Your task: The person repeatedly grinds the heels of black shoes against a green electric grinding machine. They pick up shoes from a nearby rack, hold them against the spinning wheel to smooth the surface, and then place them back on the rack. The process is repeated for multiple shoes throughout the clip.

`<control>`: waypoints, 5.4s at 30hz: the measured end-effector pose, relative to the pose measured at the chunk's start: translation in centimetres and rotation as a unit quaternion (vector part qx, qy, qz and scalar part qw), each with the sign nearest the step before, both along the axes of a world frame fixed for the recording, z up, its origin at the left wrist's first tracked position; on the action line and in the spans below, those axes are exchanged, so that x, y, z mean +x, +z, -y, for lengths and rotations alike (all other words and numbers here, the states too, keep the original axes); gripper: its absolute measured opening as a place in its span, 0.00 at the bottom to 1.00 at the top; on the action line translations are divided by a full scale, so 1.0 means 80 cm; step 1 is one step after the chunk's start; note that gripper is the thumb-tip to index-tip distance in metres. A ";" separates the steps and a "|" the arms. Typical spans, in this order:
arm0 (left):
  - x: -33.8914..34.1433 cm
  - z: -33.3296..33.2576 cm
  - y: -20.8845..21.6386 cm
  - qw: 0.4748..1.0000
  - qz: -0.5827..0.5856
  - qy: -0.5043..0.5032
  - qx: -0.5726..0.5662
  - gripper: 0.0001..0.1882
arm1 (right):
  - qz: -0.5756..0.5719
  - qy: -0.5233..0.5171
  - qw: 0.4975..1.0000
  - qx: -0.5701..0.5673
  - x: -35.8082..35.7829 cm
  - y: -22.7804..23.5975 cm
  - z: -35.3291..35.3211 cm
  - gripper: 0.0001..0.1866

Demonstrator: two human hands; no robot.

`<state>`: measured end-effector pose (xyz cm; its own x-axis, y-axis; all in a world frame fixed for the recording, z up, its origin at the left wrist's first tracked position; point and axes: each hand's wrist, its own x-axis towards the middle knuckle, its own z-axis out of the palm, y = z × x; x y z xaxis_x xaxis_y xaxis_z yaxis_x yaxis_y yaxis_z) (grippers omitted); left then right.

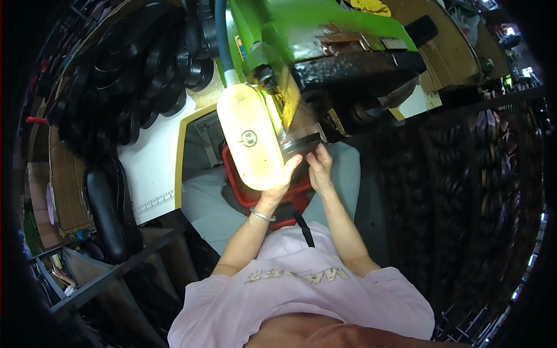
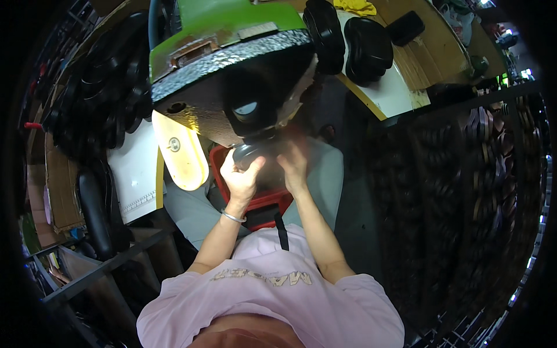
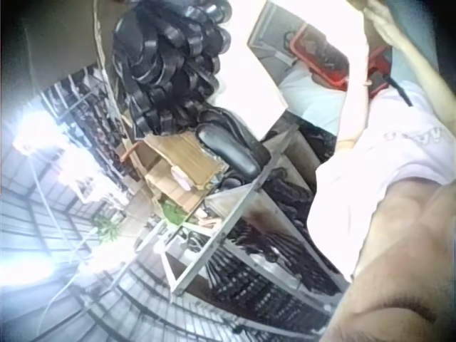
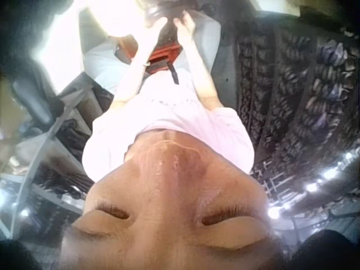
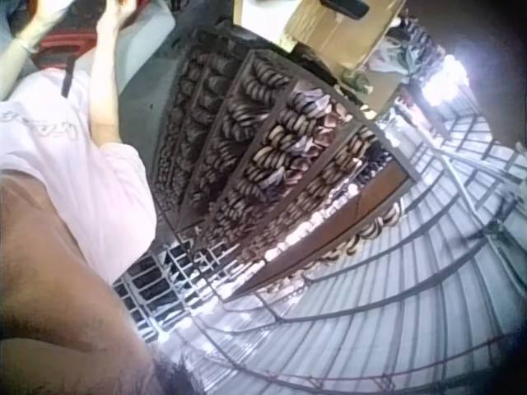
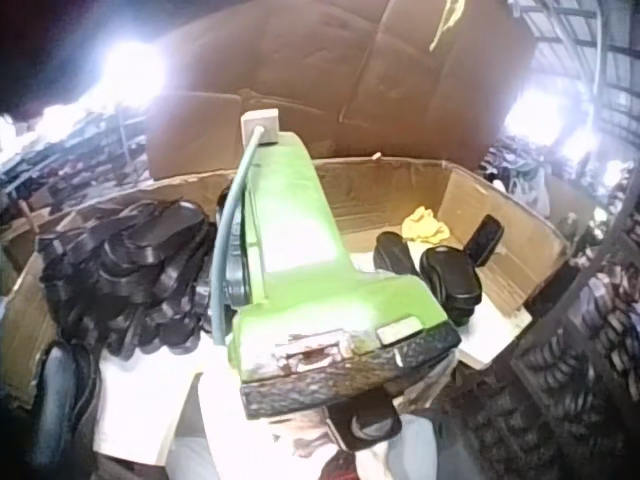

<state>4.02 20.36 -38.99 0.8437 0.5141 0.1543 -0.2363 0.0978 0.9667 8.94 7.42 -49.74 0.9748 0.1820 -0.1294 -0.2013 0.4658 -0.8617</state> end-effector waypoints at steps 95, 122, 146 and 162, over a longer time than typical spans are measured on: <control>-0.131 -0.155 -0.010 0.992 0.115 0.041 0.027 0.22 | 0.385 -0.053 0.883 -0.265 0.027 0.188 -0.017 0.48; -0.092 -0.053 0.037 0.865 0.012 0.066 0.496 0.13 | 0.093 -0.026 0.977 -0.190 0.355 0.271 0.031 0.24; -0.335 -0.347 0.091 0.540 -0.432 0.330 0.642 0.24 | 0.082 -0.021 0.954 -0.287 0.425 0.246 0.039 0.13; -0.292 -0.199 0.168 0.932 -0.103 0.175 0.301 0.24 | 0.291 -0.205 0.821 -0.447 0.327 0.242 0.055 0.23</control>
<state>-19.31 36.28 -25.56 0.6842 0.6358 0.3573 0.0448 -0.5257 0.8495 35.10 3.02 -30.38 0.8745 -0.0908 0.4764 0.3813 -0.4782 -0.7912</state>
